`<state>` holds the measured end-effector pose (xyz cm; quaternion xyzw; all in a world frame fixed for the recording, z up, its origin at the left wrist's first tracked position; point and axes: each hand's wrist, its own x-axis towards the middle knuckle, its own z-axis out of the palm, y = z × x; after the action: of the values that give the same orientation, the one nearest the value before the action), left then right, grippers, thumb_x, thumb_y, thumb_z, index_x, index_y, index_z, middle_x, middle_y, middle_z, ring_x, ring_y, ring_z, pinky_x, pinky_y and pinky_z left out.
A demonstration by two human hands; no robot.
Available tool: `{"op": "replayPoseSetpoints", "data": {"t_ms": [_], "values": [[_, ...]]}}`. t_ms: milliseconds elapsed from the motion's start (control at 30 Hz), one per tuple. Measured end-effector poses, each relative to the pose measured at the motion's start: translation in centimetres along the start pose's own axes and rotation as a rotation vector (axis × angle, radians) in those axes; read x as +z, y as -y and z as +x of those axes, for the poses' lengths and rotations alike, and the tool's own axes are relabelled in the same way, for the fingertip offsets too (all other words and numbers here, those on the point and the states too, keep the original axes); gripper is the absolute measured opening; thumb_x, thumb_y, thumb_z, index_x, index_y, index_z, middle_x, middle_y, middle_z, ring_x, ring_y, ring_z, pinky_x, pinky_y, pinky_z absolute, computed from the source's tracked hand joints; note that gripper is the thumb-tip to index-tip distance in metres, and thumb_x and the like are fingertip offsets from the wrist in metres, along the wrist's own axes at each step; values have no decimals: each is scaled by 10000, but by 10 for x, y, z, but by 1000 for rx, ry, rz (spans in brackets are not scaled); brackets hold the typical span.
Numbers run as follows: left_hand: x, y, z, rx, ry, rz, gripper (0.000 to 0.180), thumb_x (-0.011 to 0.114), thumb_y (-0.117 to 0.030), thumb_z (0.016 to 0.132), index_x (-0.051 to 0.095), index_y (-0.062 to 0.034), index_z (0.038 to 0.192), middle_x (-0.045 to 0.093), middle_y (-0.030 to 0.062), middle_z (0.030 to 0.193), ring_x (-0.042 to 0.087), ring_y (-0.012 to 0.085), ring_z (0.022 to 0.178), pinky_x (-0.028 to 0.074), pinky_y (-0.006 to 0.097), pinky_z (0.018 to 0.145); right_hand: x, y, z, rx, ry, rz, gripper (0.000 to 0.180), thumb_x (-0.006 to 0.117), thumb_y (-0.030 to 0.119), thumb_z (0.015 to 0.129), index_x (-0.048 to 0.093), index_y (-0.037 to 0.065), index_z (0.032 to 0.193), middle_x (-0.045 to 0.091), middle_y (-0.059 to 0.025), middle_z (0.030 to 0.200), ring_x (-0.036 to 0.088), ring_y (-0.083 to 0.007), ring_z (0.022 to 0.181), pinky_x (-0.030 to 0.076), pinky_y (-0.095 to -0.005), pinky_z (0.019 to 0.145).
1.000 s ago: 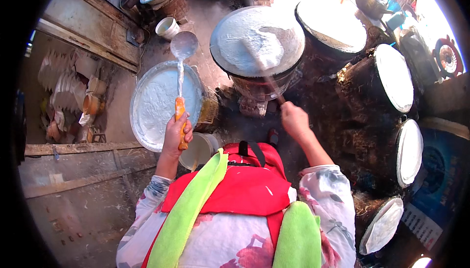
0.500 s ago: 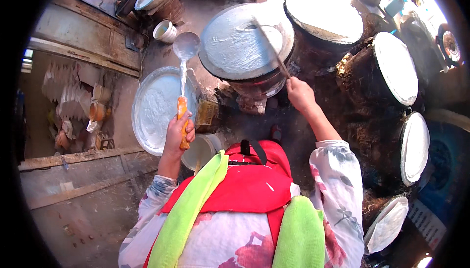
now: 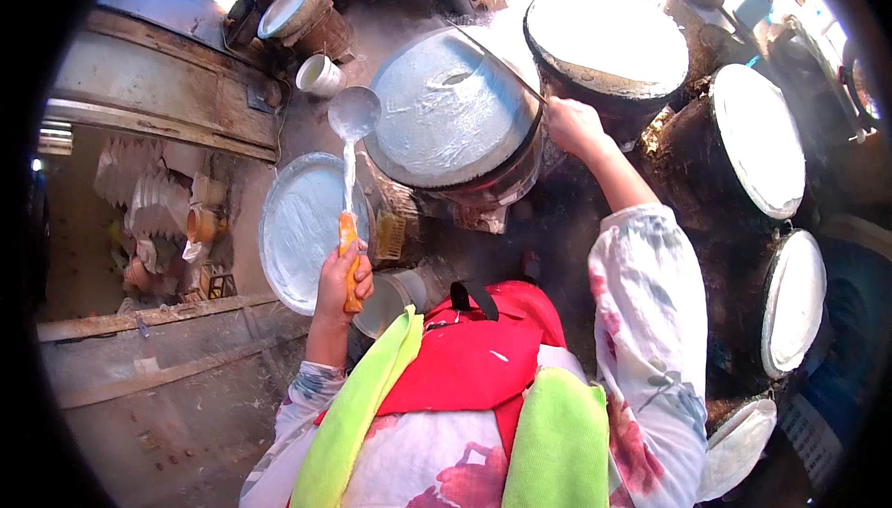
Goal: The person stirs a large vat of white dough using wooden poles and then spreads ladles of the mixture onto hot circular cooking surfaces to form thin pancakes.
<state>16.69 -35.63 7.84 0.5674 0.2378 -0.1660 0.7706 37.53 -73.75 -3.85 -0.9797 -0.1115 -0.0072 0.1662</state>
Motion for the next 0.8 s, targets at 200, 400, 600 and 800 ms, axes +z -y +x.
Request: {"op": "replayPoseSetpoints", "data": {"t_ms": [200,400,600,800], "values": [[24,-2,13,-12,-34,-11,165,448,-258,980,482,-97,989,394,3,581,366,85,370,314,230,362,-5,28,55,-173,173,-105,156,494,54,767,624,-32,780,637,-227,728,667,-319,693,531,-414,619],[27,2,13,-26,-59,-60,168,440,-259,983,480,-96,997,398,1,592,360,82,371,315,229,364,-11,17,-24,154,-45,156,136,457,94,843,546,3,888,641,-213,736,642,-380,727,496,-484,669],[35,1,23,-38,14,-102,164,474,-251,968,480,-87,978,426,12,599,402,91,390,349,234,374,9,51,-41,52,93,68,124,458,70,835,534,-23,866,643,-220,711,661,-363,700,516,-460,626],[30,-2,19,-52,18,-50,196,473,-275,965,485,-80,983,458,26,592,433,107,386,373,241,384,-18,42,-7,93,81,52,117,479,90,818,559,6,839,657,-203,765,662,-350,747,519,-443,665]]}}
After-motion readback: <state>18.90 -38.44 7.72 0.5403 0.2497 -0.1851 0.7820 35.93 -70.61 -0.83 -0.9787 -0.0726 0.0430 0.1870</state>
